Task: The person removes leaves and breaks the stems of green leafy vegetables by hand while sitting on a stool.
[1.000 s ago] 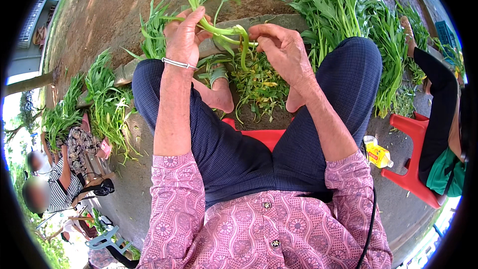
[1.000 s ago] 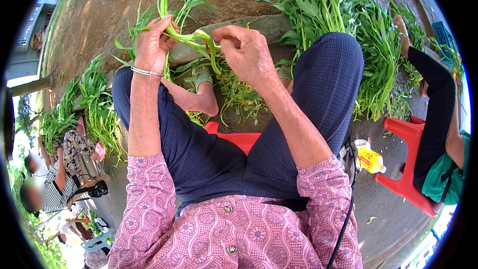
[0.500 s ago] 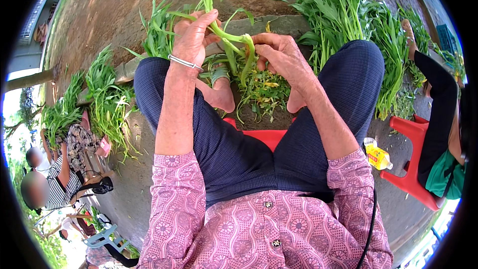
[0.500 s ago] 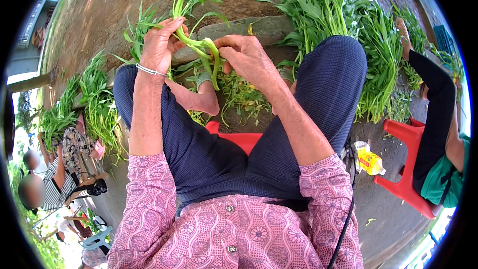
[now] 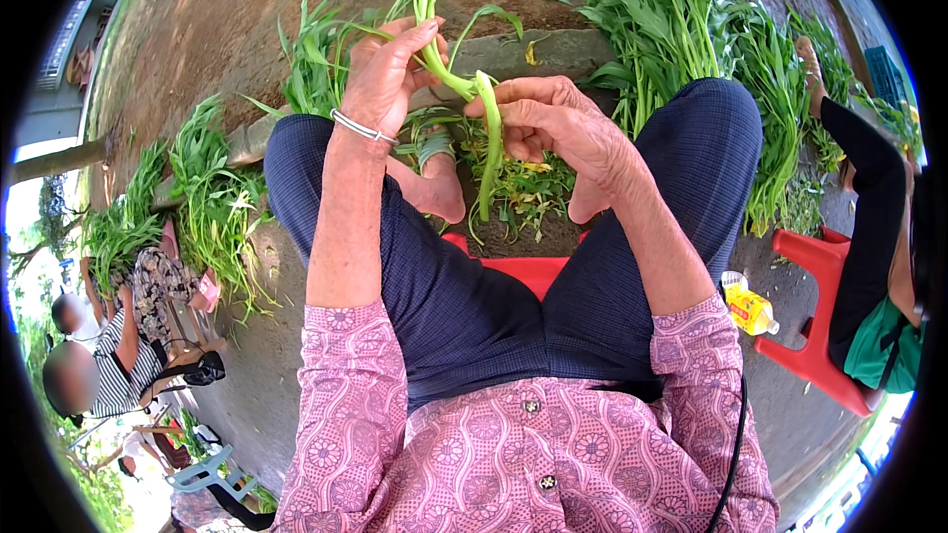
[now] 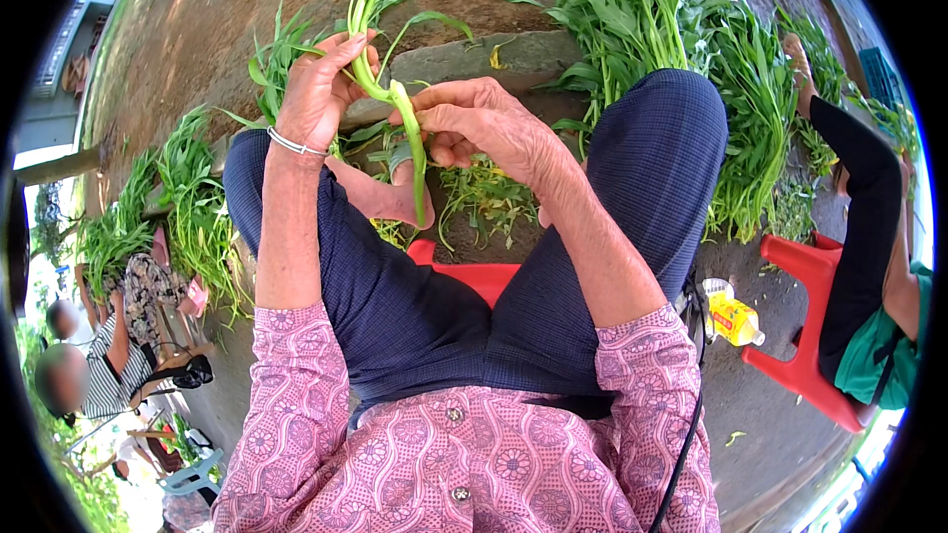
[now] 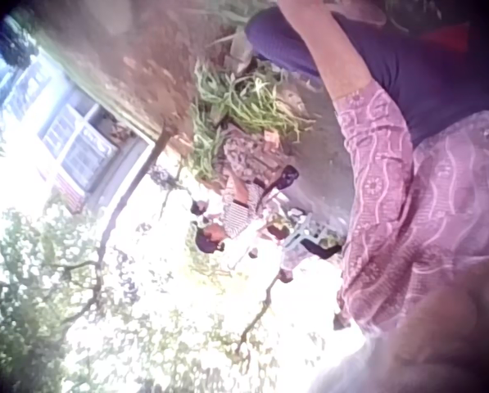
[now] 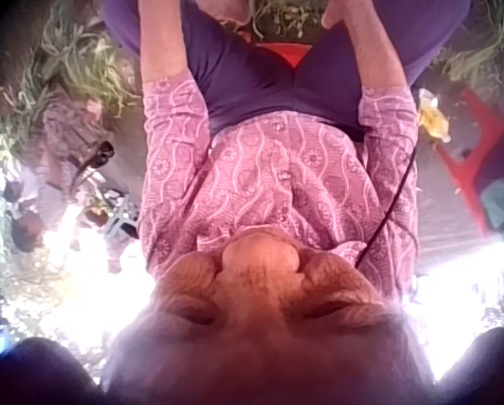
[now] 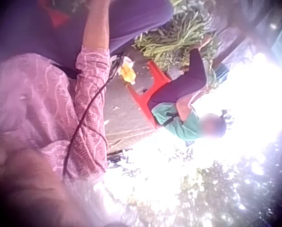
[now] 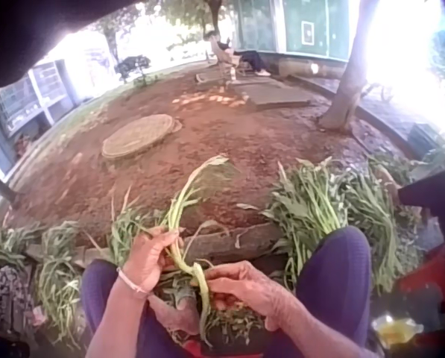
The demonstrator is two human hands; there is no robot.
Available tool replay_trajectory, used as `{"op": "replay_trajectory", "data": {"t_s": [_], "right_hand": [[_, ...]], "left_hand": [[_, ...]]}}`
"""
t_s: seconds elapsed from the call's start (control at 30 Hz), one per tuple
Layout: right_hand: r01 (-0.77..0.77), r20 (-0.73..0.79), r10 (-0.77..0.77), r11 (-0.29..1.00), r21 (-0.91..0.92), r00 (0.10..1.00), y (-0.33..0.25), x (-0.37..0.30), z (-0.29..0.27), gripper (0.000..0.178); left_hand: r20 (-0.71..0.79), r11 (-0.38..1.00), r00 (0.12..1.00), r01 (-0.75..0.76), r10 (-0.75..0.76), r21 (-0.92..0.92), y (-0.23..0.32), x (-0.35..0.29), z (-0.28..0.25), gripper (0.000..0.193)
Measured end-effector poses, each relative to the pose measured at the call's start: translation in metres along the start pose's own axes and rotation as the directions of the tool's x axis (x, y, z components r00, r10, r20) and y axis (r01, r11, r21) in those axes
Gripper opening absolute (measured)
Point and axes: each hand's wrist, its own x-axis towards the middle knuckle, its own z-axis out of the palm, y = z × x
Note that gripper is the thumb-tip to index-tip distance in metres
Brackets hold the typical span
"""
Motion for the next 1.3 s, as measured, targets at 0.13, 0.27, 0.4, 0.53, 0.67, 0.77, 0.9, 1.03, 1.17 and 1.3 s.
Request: {"op": "replay_trajectory", "data": {"t_s": [0.13, 0.27, 0.4, 0.53, 0.67, 0.77, 0.9, 1.03, 1.17, 1.3], "right_hand": [[0.028, 0.029, -0.03, 0.997, 0.075, 0.999, 0.001, -0.002, 0.0, 0.023], [0.05, 0.047, -0.049, 0.999, -0.017, 0.998, -0.007, -0.007, 0.0, 0.019], [0.064, 0.041, -0.063, 0.998, -0.028, 0.997, -0.012, -0.01, 0.003, 0.018], [0.061, 0.002, -0.061, 0.996, -0.061, 0.998, -0.017, -0.015, 0.007, 0.017], [0.101, -0.07, -0.112, 0.985, -0.137, 0.991, -0.019, -0.018, 0.009, 0.016], [0.134, -0.095, -0.155, 0.971, -0.198, 0.983, -0.014, -0.016, 0.005, 0.016], [0.119, -0.11, -0.142, 0.974, -0.191, 0.984, -0.017, -0.02, -0.003, 0.017], [0.167, -0.133, -0.178, 0.982, -0.088, 0.975, -0.024, -0.027, -0.009, 0.018], [0.168, -0.132, -0.154, 0.98, 0.105, 0.979, -0.023, -0.028, -0.017, 0.018], [0.204, -0.073, -0.19, 0.925, 0.322, 0.979, -0.018, -0.028, -0.019, 0.014]], "left_hand": [[0.084, 1.0, 0.996, 0.003, -0.002, -0.019, 0.002, -0.001, 0.002, 0.03], [0.135, 1.0, 0.991, 0.001, 0.002, -0.026, 0.005, -0.003, 0.008, 0.03], [0.19, 1.0, 0.982, -0.005, 0.009, -0.025, 0.004, -0.002, 0.01, 0.031], [0.21, 1.0, 0.977, -0.014, 0.019, -0.028, 0.004, -0.002, 0.011, 0.03], [0.175, 0.998, 0.983, -0.055, 0.056, -0.008, 0.006, 0.0, 0.006, 0.029], [0.148, 0.999, 0.988, -0.04, 0.041, -0.006, 0.01, 0.0, 0.001, 0.03], [0.056, 0.998, 0.997, -0.057, 0.06, -0.038, 0.01, 0.002, -0.011, 0.029], [-0.048, 0.988, 0.995, -0.091, 0.085, -0.123, 0.011, 0.006, -0.029, 0.027], [-0.215, 0.975, 0.974, -0.111, 0.069, -0.193, 0.008, 0.013, -0.034, 0.024], [-0.326, 0.969, 0.944, -0.122, 0.046, -0.216, 0.006, 0.013, -0.043, 0.02]]}}
